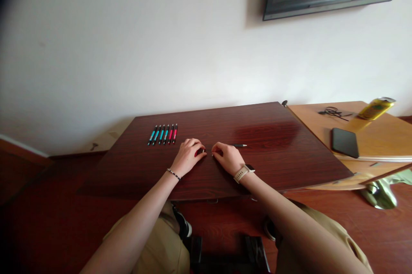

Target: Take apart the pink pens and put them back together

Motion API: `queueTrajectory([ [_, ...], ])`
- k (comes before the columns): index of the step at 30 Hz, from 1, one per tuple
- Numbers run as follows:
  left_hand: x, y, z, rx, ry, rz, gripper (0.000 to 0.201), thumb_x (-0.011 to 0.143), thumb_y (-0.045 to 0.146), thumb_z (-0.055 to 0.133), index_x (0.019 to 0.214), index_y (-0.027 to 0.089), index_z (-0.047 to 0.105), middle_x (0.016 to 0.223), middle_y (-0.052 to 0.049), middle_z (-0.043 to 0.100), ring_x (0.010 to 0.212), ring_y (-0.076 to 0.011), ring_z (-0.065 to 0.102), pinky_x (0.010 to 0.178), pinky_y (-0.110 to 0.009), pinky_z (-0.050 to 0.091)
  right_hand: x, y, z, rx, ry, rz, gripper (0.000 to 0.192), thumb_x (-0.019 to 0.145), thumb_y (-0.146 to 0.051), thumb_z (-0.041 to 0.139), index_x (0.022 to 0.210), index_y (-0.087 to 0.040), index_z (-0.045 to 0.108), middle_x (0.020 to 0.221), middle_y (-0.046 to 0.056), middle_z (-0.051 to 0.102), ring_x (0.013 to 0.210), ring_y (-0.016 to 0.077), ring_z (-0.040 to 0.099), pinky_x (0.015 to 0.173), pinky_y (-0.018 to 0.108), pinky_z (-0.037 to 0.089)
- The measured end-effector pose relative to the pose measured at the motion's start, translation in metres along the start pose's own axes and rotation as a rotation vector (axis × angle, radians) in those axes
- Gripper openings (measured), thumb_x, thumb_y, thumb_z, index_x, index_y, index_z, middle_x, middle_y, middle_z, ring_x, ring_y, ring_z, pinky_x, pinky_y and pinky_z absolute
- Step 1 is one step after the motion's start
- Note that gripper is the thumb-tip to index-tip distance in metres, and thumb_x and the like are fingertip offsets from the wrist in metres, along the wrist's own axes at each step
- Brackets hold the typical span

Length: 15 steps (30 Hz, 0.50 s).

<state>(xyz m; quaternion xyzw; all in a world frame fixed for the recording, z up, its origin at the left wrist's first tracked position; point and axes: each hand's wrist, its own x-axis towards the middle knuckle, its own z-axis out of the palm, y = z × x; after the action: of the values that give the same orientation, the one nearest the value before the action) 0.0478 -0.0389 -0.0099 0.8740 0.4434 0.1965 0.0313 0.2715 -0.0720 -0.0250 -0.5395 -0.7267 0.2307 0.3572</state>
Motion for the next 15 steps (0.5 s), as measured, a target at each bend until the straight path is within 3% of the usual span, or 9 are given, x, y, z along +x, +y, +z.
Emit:
queueTrajectory([
  [15, -0.004, -0.007, -0.004, -0.029, -0.006, 0.014, 0.027, 0.089, 0.036, 0.079, 0.113, 0.025, 0.072, 0.125, -0.007, 0.065, 0.12, -0.0272, 0.054, 0.104, -0.043, 0.046, 0.024, 0.005, 0.02, -0.19, 0.032, -0.077, 0.008, 0.092, -0.017, 0.067, 0.091, -0.023, 0.072, 0.092, 0.005, 0.073, 0.089, 0.0222, 0.065, 0.086, 0.033, 0.046],
])
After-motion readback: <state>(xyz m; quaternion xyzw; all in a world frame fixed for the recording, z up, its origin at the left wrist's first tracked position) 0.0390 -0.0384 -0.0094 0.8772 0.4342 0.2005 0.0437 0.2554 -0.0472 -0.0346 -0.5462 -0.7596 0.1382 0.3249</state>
